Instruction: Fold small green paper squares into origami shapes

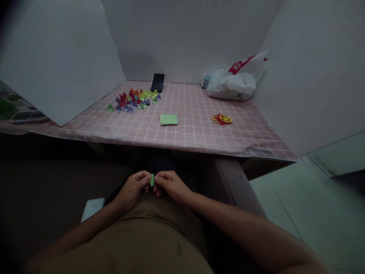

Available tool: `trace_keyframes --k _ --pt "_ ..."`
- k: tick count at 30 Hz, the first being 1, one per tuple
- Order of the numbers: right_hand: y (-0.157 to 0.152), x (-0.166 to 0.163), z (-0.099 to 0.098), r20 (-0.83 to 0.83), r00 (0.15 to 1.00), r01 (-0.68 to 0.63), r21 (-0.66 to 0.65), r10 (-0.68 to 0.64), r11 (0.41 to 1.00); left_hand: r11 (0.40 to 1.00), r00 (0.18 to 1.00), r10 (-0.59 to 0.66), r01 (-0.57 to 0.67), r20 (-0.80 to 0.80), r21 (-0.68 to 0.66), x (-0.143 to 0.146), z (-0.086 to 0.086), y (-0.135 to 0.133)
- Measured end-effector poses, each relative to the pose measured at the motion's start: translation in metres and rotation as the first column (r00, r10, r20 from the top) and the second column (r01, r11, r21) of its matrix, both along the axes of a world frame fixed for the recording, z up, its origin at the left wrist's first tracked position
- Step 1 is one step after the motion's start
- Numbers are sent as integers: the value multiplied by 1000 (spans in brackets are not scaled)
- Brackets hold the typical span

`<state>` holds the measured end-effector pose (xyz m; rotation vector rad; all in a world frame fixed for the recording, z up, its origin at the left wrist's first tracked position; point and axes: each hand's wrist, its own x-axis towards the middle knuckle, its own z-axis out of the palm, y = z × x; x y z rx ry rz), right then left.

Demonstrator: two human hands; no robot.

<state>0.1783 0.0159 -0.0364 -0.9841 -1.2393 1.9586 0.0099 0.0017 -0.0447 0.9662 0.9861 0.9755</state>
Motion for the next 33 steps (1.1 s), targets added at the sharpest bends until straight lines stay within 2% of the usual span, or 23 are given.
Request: trace_keyframes --k 20,28,33 --pt "1 1 0 -33 999 -23 -20 23 1000 998 994 -41 45 99 -40 0 -6 1" --pt "1 1 4 14 999 -34 4 34 999 998 995 -49 52 81 -37 0 -3 1" --pt "1 1 6 88 996 -26 40 23 999 1000 999 5 -4 32 -31 0 -2 0"
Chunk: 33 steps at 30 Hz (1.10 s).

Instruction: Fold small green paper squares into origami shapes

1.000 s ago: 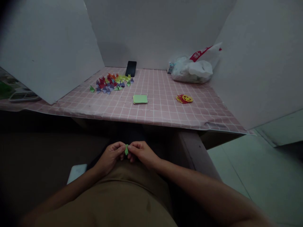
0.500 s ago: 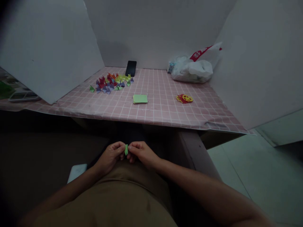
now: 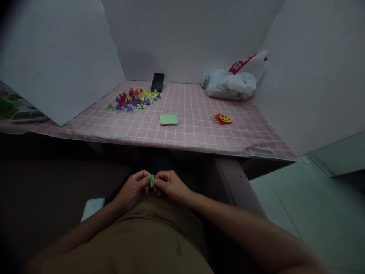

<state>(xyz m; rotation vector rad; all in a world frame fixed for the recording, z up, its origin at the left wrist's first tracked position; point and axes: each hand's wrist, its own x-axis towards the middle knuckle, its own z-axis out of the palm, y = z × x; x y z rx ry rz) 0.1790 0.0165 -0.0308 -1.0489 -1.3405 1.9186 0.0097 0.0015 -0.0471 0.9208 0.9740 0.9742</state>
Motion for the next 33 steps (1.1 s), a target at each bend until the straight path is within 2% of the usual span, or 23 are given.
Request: trace_keyframes --k 8,14,20,27,33 --pt "1 -1 0 -40 999 1 -102 -5 995 994 985 79 -67 -152 83 0 3 -1" --pt "2 -2 0 7 1000 26 -76 -26 997 994 973 61 -39 -222 105 0 6 -3" --pt "2 -2 -1 27 999 35 -70 -33 997 995 971 62 -43 -233 86 3 11 -3" --pt "1 -3 -3 -40 998 45 -90 -48 995 991 984 124 -117 -127 64 9 5 -1" --pt "0 -2 -10 -126 991 20 -106 -33 994 987 979 159 -156 -125 32 12 4 1"
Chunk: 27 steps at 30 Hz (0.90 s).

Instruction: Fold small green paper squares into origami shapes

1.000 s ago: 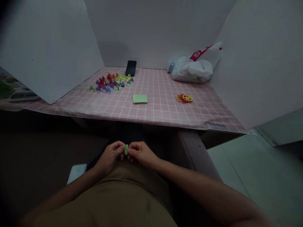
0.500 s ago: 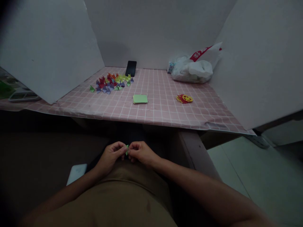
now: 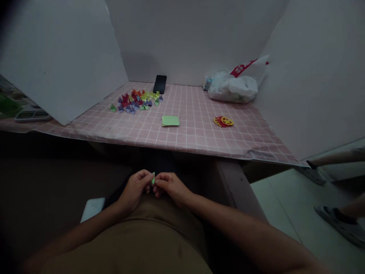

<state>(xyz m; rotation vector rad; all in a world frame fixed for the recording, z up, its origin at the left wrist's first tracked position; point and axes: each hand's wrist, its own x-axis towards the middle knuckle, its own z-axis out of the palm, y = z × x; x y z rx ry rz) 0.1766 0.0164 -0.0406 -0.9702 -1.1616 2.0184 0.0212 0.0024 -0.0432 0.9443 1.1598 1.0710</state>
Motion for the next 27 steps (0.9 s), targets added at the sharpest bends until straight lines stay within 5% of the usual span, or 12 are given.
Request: trace_keyframes --k 10,14,20,27 --pt "0 -2 3 127 990 59 60 -66 996 1000 1000 8 -7 -18 28 4 -6 0" --pt "4 1 6 220 971 48 183 -89 982 998 999 34 -33 -15 56 2 -7 0" --pt "11 9 12 381 919 -88 451 -103 888 997 996 -27 32 -80 64 -3 -4 1" --pt "12 12 23 462 881 -220 595 -105 773 991 991 -47 61 -121 116 -6 3 -1"
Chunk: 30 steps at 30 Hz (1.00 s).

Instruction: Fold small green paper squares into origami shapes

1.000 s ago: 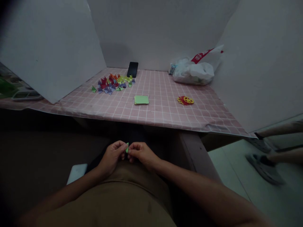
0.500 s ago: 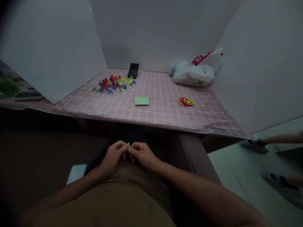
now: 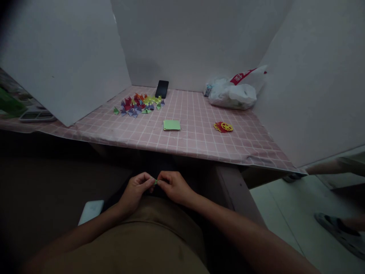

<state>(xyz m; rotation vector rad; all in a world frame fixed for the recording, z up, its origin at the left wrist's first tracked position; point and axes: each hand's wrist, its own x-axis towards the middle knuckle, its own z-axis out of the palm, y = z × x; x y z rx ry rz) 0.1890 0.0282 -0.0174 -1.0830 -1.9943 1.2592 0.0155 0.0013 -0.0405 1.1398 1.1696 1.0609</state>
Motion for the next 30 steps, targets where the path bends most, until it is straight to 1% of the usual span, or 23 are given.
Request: trace_keyframes --k 3,4,6,8,10,14,16,25,27,30 --pt "1 1 1 23 1000 18 113 -21 993 1000 1000 -17 16 14 19 0 -1 0" --pt "2 2 1 18 999 39 126 -42 991 1000 1000 -12 12 9 23 0 -1 1" --pt "2 2 1 -9 996 89 110 -88 990 1000 1000 -5 5 -11 26 1 -1 1" --pt "2 1 1 -50 990 131 62 -128 989 1000 1000 -7 7 -26 15 1 0 0" --pt "1 -1 1 -110 982 154 -18 -155 988 1000 1000 -9 9 -20 2 2 1 0" --pt "-1 -5 -1 -217 959 137 -212 -183 968 1000 1000 -27 27 -11 5 3 1 -1" --pt "-1 -6 -1 -218 958 132 -236 -185 963 999 999 -42 42 -10 12 4 1 -2" --pt "-5 -4 1 -176 964 178 -139 -201 974 998 999 -31 32 -9 61 1 5 -3" --pt "-5 -4 1 -155 968 180 -118 -197 977 998 999 -36 37 -14 52 2 5 -3" --pt "-4 -3 3 -121 979 154 -103 -166 983 997 996 -78 78 -37 10 2 3 -2"
